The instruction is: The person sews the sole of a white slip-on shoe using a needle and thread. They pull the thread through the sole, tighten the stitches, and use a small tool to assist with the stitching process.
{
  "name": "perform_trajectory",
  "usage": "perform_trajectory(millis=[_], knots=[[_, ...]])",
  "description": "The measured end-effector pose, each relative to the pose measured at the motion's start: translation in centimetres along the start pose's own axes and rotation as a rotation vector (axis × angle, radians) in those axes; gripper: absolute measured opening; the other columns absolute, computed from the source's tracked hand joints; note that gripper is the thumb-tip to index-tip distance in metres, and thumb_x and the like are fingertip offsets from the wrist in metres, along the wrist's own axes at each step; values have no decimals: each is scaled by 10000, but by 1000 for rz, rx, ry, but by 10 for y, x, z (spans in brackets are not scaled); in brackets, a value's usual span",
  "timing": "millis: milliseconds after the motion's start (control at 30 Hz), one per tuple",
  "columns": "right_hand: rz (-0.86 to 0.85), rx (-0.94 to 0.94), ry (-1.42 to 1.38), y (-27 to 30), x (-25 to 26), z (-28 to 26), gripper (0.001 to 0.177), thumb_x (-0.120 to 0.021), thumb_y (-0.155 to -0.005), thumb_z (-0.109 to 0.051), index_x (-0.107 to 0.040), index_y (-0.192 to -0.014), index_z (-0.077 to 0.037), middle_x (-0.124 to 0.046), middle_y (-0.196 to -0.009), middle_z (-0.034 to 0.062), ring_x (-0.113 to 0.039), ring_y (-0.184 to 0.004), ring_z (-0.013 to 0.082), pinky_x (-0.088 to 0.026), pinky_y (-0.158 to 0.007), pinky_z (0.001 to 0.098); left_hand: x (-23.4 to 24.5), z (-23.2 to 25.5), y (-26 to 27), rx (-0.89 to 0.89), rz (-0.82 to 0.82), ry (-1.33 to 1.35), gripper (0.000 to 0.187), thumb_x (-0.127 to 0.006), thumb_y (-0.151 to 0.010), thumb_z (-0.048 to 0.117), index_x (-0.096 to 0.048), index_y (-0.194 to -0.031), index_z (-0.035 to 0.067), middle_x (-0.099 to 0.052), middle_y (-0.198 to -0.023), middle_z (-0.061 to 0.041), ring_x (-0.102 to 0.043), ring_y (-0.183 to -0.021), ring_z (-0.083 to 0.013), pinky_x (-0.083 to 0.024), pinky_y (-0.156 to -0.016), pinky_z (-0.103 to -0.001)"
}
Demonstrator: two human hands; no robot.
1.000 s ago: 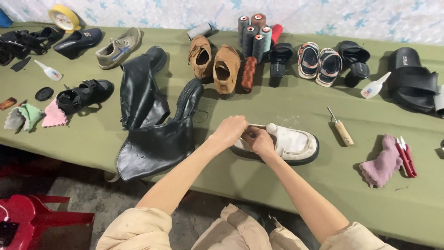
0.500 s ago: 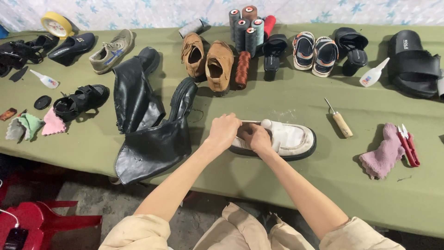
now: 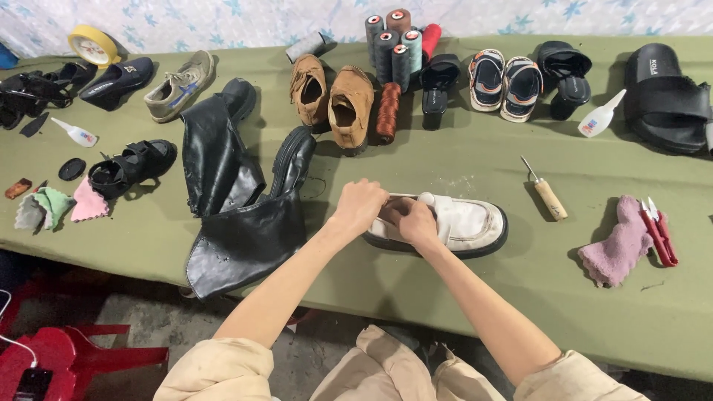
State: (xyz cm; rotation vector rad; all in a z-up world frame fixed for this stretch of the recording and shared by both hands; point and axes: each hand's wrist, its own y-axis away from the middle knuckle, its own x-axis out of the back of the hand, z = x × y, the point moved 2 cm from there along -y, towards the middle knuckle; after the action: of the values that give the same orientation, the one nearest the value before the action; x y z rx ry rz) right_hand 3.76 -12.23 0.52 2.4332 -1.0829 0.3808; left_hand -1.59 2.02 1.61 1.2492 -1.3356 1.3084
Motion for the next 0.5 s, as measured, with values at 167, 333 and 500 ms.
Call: perform_trajectory(millis=[167, 333, 500], knots=[[59, 10, 134, -22, -8, 21, 303, -670, -953, -267, -750, -1227, -164, -752, -1195, 134, -662, -1219, 362, -513, -1015, 540, -2, -2, 10, 11, 25, 1, 137, -660, -932, 178, -740, -825, 209, -662, -795, -24, -710, -819, -247, -590, -689, -389], [79, 14, 137, -11, -5, 8, 288, -635, -972, -235, -751, -1215, -132, -749, -1188, 167, -663, -1214, 387, -512, -1013, 536, 3, -1, 11, 25, -14, 30, 116, -651, -965, 175, -752, -917, 206, -672, -834, -26, -716, -838, -237, -597, -725, -390], [134, 15, 124, -10, -6, 6, 276, -686, -935, -297, -782, -1167, -183, -766, -1151, 133, -679, -1185, 372, -523, -990, 515, -1, -4, 11, 36, -35, 43, 113, -649, -974, 186, -759, -969, 212, -687, -882, -35, -732, -878, -246, -610, -757, -401]])
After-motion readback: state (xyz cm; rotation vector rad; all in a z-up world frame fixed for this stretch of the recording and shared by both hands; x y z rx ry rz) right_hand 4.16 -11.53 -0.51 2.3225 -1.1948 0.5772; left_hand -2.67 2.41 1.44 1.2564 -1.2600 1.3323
